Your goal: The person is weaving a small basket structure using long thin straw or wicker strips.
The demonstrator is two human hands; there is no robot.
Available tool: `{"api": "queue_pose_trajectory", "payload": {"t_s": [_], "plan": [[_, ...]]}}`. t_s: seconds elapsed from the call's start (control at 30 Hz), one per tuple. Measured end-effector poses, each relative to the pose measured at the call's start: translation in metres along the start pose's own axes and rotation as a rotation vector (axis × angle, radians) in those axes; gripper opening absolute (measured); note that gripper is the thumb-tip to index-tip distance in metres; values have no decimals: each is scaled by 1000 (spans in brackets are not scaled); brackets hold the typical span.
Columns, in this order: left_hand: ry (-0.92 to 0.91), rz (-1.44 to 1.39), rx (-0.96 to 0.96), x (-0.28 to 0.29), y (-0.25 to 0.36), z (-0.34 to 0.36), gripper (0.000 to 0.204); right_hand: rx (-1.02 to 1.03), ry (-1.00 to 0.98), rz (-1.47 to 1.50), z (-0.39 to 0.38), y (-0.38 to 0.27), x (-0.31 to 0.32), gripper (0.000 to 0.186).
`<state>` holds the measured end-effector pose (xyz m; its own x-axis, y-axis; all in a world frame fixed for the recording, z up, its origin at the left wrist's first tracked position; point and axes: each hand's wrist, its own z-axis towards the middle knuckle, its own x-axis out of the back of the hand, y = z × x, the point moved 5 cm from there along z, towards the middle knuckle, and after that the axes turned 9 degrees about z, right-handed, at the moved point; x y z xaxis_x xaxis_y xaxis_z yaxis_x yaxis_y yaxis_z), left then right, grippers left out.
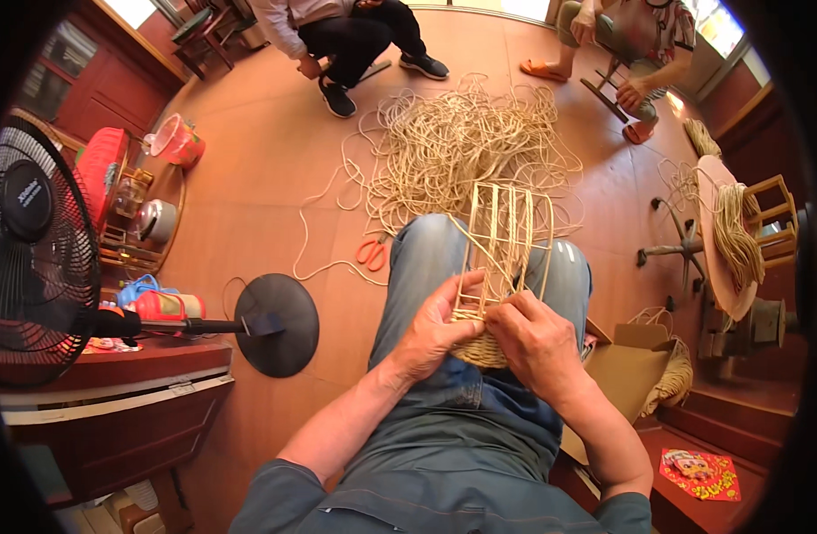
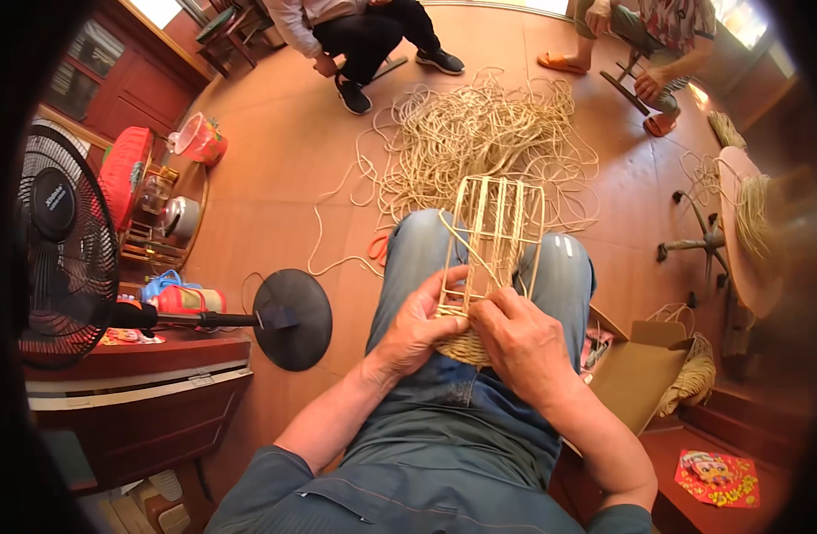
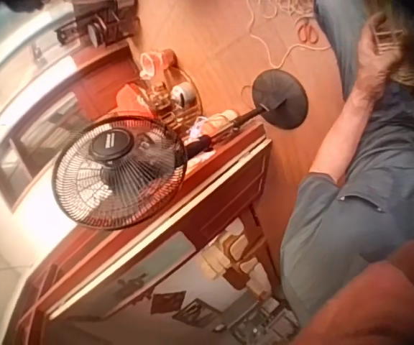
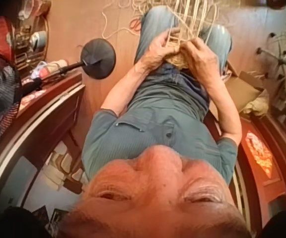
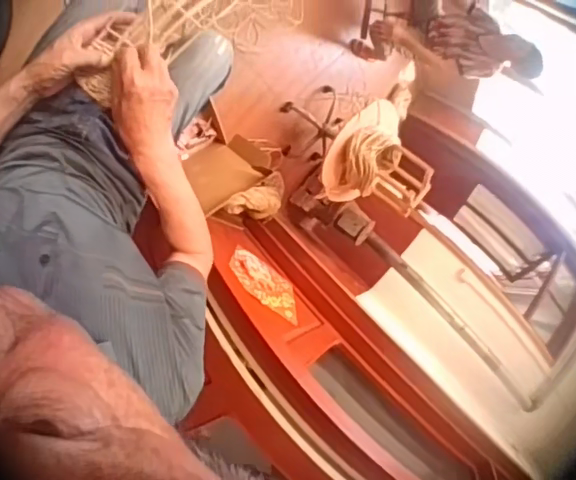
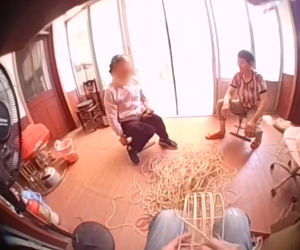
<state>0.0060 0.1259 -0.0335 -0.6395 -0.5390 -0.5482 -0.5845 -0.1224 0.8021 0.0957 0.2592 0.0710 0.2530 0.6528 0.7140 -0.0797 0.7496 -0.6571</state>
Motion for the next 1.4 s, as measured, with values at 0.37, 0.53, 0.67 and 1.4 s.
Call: {"api": "queue_pose_trajectory", "payload": {"t_s": [0.37, 0.53, 0.67, 1.4], "plan": [[-21, 23, -4, 4, 5, -2, 75, -37, -131, -52, 9, 8, -11, 17], [-61, 76, 20, 0, -5, -8, 67, -63, -127, -55, -6, 11, -19, 12], [-29, 218, 15, 12, -18, -3, 70, -42, -93, -226, -11, 11, -38, 44], [107, 306, 4, -3, 19, -34, 52, -648, 303, 1005, -67, 67, -27, 32]]}}
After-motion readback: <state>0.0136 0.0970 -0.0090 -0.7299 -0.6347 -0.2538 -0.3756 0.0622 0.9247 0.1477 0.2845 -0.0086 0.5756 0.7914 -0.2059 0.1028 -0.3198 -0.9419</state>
